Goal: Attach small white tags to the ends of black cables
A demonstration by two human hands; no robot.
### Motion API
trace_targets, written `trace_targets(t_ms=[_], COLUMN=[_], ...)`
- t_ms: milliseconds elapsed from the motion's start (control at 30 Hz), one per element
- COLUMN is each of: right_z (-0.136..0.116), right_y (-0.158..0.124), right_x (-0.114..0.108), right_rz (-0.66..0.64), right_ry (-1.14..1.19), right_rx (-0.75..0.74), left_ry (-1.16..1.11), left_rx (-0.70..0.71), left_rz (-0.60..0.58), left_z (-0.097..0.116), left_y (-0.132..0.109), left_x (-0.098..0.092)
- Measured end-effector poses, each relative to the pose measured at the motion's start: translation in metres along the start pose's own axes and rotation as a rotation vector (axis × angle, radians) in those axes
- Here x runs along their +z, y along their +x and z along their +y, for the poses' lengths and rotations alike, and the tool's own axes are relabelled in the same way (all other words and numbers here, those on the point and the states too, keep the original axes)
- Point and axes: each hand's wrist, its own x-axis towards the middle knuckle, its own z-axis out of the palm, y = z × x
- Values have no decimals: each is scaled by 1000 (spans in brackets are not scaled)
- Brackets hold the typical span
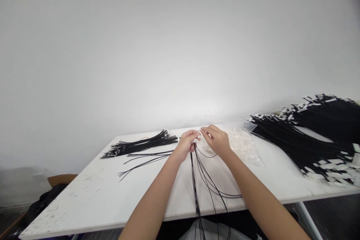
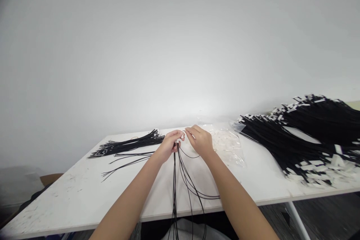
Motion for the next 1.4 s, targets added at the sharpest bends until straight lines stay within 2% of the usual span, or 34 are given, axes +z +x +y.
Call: trace_targets(t_ms=[100,200,267,333,500,600,733,867,1167,1400], right_z=[2,4,3,1,-10,-15,-16,-14,-17,-20], right_y=[1,3,4,5,3,1,-1,-2,-1,2], right_x=[0,-3,-6,-10,-11,-7,-2,2,3,1], right_rz=[69,153,128,-12,-515,-636,-637,-653,-758,-784], right_ry=[-45,-66,6,141,455,565,669,724,792,954], right_rx=[-5,12,14,21,117,190,308,352,536,600], left_ry=[-32,-53,-60,-61,-36,-15,0,19,47,92], left_rx=[-2,-6,-12,-16,8,26,31,46,66,67], left_rz=[35,141,218,266,320,332,343,349,352,321], left_z=[-1,-4,-6,-8,-11,-12,-13,-14,-13,-15], left_y=[3,7,10,12,13,14,14,14,12,13], left_x=[-4,-9,-13,-15,-17,-16,-14,-12,-11,-10])
